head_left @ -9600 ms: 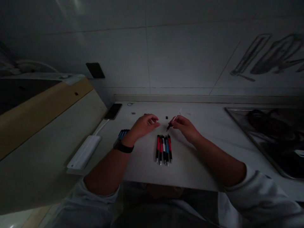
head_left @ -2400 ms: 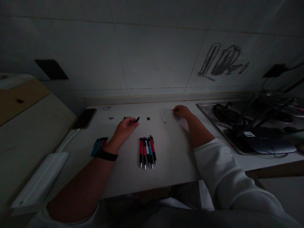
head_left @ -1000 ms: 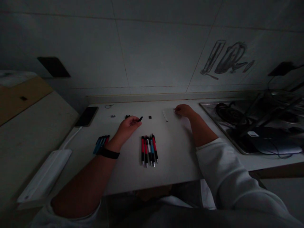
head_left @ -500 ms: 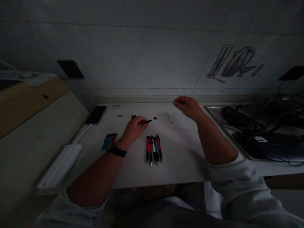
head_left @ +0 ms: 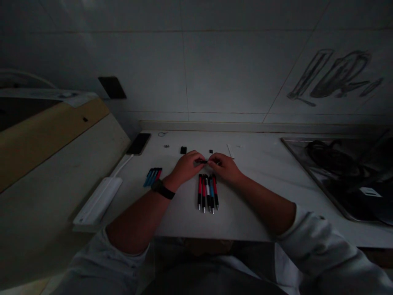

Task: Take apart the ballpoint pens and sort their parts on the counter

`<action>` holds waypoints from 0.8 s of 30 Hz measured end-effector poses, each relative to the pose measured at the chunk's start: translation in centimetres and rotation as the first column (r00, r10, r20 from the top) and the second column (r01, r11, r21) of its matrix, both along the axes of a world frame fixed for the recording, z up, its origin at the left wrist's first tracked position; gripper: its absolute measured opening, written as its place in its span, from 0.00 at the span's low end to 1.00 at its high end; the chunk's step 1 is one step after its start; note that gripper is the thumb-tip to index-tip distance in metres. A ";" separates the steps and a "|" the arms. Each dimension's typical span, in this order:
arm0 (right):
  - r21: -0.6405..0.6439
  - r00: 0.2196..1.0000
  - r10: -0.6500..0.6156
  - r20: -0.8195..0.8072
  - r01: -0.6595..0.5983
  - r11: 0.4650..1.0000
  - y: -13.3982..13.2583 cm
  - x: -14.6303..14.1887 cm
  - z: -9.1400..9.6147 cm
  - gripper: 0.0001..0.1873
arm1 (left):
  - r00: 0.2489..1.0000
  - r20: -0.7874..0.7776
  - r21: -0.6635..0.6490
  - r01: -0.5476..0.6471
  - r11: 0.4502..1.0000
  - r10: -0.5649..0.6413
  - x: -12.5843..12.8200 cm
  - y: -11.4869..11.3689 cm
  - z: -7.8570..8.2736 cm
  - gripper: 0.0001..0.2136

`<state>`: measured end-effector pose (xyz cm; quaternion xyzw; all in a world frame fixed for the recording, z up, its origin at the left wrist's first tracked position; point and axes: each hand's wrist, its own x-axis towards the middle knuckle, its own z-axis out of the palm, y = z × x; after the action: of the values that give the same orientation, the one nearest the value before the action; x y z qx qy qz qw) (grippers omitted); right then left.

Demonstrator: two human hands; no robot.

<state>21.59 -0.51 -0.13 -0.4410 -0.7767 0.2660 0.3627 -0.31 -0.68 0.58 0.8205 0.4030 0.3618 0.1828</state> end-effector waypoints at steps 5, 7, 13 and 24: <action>-0.024 0.999 0.004 -0.038 -0.004 1.000 0.1 0.2 -0.2 0.10 | 1.000 0.009 0.014 0.012 1.000 -0.012 0.1 -0.2 0.0 0.06; -0.039 0.998 -0.033 -0.061 0.031 0.999 0.3 0.4 -0.1 0.12 | 1.000 0.029 0.031 -0.006 0.999 0.005 -0.1 -0.1 -0.1 0.09; -0.089 0.992 -0.099 -0.080 0.092 0.992 0.4 1.1 0.1 0.15 | 0.998 0.029 0.062 -0.056 0.997 0.054 -0.4 -0.1 0.3 0.06; -0.089 0.997 -0.064 -0.052 0.059 0.994 0.3 1.0 0.0 0.21 | 0.997 0.067 0.109 -0.032 0.994 0.025 -0.1 -0.5 0.6 0.05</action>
<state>22.63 -0.17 -0.15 -0.4726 -0.7401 0.3006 0.3722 -0.42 -1.16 1.20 0.8112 0.3881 0.4127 0.1451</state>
